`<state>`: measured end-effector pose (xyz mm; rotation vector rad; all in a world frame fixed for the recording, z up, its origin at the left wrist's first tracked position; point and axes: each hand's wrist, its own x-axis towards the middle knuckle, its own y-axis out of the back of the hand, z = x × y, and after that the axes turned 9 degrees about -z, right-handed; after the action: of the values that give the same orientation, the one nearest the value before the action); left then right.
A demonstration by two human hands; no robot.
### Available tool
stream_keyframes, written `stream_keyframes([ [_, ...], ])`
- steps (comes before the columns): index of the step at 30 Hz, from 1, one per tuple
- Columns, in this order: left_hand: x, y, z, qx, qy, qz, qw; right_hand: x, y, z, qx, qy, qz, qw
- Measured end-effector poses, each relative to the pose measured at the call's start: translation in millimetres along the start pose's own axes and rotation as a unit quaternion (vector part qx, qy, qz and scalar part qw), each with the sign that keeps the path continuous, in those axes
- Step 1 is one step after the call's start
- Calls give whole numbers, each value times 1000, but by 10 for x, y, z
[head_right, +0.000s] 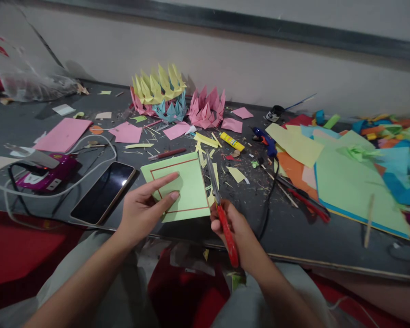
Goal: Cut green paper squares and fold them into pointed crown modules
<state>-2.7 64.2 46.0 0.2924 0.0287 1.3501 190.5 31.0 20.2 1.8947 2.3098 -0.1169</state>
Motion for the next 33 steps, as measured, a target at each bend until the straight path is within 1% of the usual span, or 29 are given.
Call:
stream_keyframes([
  [2, 4, -1, 1, 7, 1, 4, 1000, 6, 5, -21, 29, -4, 5, 1000],
  [5, 3, -19, -9, 22, 0, -1, 1000, -3, -12, -31, 75, 3, 46, 996],
  [10, -7, -73, -35, 43, -9, -21, 999, 5, -44, -25, 106, 9, 95, 990],
  [11, -6, -76, -37, 46, -7, -24, 999, 10, -41, -24, 103, 11, 97, 990],
  [14, 8, -61, -27, 49, 1, -33, 998, 19, -16, -21, 59, 2, 69, 996],
  [16, 23, -37, -13, 45, 8, -54, 998, 23, -2, -19, 29, -2, 54, 998],
  [18, 35, -17, 0, 38, 21, -102, 994, 36, 4, -22, 31, 10, 58, 998],
  [19, 39, -12, 4, 34, 31, -139, 989, 47, 5, -27, 43, 20, 71, 996],
  [21, 43, -11, 5, 24, 48, -233, 971, 76, 12, -41, 75, 41, 97, 992],
  [23, 45, -9, 1, 13, 55, -319, 946, 107, 32, -56, 98, 54, 107, 988],
  [24, 47, -2, -1, 9, 56, -348, 936, 121, 48, -61, 104, 55, 102, 988],
  [25, 51, 11, -2, 7, 56, -363, 930, 131, 66, -61, 108, 54, 96, 988],
  [26, 58, 30, -2, 6, 56, -362, 931, 138, 86, -58, 108, 53, 90, 989],
  [28, 78, 78, -2, 16, 53, -324, 944, 143, 125, -43, 101, 46, 82, 990],
  [30, 106, 118, -11, 31, 42, -256, 965, 138, 149, -19, 91, 37, 65, 993],
  [33, 145, 121, -50, 29, 13, -117, 993, 123, 142, 14, 74, 17, 35, 997],
])
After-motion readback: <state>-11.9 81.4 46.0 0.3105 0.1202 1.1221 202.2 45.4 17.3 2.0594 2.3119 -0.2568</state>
